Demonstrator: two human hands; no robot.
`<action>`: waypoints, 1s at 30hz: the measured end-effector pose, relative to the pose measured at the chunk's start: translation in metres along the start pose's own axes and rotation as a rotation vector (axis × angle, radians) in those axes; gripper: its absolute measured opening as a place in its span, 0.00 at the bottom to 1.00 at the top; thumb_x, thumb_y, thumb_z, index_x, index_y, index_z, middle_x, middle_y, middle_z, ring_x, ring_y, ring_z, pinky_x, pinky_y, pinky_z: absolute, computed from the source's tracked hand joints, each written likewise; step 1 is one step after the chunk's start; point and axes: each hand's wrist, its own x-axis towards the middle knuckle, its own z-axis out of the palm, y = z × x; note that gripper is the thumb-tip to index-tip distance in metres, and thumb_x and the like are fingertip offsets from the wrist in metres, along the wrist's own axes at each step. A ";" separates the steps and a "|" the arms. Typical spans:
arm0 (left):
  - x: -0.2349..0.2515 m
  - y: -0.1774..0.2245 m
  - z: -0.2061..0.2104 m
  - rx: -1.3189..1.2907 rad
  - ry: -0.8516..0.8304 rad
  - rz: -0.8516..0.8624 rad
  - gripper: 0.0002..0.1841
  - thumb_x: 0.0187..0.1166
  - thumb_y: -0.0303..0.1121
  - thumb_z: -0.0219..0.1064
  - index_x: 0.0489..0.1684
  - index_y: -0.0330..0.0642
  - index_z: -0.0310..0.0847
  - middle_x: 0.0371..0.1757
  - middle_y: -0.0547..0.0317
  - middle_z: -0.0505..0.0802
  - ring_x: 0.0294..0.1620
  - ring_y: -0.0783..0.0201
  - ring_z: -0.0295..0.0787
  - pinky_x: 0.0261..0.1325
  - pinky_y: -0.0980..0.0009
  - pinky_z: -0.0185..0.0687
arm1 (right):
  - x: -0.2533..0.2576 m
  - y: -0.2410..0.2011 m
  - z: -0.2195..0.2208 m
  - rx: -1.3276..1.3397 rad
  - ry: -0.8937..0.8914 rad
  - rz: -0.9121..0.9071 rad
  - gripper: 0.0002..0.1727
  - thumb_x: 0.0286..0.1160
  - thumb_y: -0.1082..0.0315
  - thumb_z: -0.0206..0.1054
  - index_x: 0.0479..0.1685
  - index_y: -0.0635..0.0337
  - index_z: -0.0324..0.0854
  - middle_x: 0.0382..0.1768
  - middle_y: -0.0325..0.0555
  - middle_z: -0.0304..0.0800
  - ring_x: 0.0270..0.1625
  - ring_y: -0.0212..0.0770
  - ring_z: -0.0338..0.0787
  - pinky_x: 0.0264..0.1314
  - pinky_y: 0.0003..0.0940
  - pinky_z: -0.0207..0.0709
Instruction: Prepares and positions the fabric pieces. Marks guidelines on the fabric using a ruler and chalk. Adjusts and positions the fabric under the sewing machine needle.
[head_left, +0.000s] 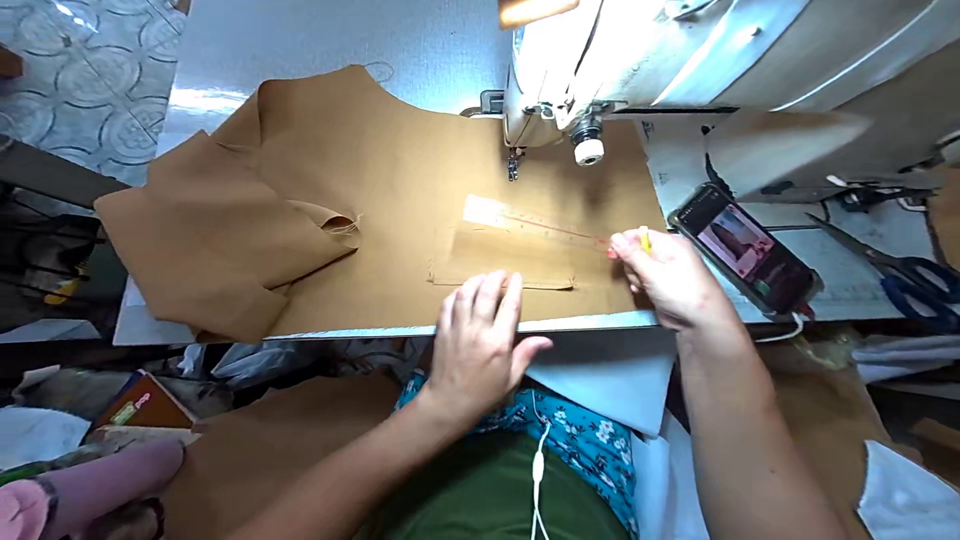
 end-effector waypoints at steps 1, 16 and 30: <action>0.002 0.003 0.008 0.015 -0.041 -0.015 0.38 0.82 0.61 0.55 0.71 0.33 0.82 0.70 0.36 0.87 0.73 0.34 0.83 0.68 0.38 0.77 | 0.000 0.000 -0.001 0.004 0.016 0.001 0.12 0.91 0.65 0.55 0.36 0.56 0.78 0.22 0.28 0.71 0.18 0.18 0.63 0.21 0.14 0.58; -0.027 -0.009 0.002 -0.057 0.206 0.088 0.19 0.85 0.50 0.60 0.56 0.46 0.89 0.56 0.49 0.89 0.63 0.49 0.83 0.73 0.52 0.69 | -0.020 0.016 0.010 -0.196 -0.118 0.043 0.16 0.88 0.65 0.62 0.26 0.58 0.80 0.19 0.35 0.78 0.21 0.25 0.73 0.26 0.23 0.65; -0.014 0.002 0.016 0.040 -0.099 0.041 0.34 0.83 0.62 0.52 0.69 0.43 0.87 0.68 0.42 0.89 0.69 0.37 0.85 0.65 0.29 0.72 | -0.033 0.012 0.029 -0.611 0.062 -0.158 0.11 0.79 0.64 0.72 0.39 0.66 0.84 0.21 0.53 0.81 0.25 0.53 0.82 0.29 0.54 0.72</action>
